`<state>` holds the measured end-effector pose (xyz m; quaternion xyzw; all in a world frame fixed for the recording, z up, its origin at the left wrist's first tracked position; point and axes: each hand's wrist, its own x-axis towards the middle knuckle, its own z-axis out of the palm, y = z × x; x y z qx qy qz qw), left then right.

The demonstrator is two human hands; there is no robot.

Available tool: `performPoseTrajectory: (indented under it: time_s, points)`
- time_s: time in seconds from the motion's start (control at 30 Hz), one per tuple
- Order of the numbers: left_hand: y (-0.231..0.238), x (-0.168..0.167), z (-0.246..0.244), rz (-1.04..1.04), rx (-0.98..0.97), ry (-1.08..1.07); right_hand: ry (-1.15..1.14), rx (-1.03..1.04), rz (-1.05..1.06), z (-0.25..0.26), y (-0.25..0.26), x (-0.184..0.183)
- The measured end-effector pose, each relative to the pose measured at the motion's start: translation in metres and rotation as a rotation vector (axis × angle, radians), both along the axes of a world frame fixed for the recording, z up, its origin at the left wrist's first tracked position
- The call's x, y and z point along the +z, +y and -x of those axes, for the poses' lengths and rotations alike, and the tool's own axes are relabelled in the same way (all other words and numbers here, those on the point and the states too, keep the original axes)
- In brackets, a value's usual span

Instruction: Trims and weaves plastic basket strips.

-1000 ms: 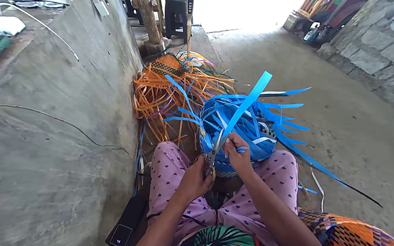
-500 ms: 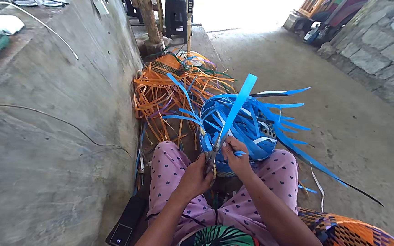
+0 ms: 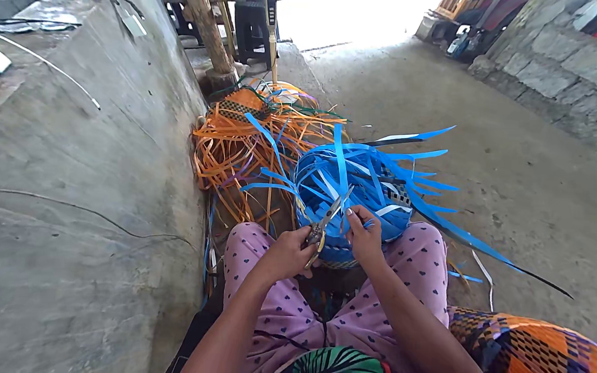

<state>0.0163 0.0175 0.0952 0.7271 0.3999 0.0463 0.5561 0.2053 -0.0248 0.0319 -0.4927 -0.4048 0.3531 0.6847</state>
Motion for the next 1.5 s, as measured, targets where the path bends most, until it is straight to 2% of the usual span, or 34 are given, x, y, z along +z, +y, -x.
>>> performPoseTrajectory:
  time_s: [0.13,0.37,0.5,0.67,0.8,1.2,1.33,1.5]
  points:
    - [0.012,0.005,-0.012,0.190,-0.036,0.029,0.164,-0.055,0.114,-0.003,-0.001,-0.002]
    - [0.021,-0.001,-0.025,0.363,-0.037,-0.037,0.364,-0.092,0.188,-0.007,0.001,-0.002]
    - [0.020,-0.005,-0.022,0.343,-0.047,-0.066,0.327,-0.090,0.170,-0.007,0.000,-0.003]
    - [0.016,-0.006,-0.020,0.214,-0.019,0.010,0.185,-0.079,0.122,-0.005,-0.002,-0.002]
    - [0.016,-0.009,-0.017,0.217,-0.005,-0.004,0.114,-0.068,0.108,-0.005,-0.002,-0.006]
    - [0.021,-0.007,-0.015,0.257,-0.045,0.009,0.129,-0.075,0.159,-0.008,-0.002,-0.006]
    - [0.020,-0.011,-0.013,0.291,-0.015,-0.062,0.171,-0.074,0.182,-0.010,-0.001,-0.005]
    - [0.018,-0.023,-0.004,0.290,-0.107,-0.095,0.178,-0.078,0.175,-0.010,-0.001,-0.005]
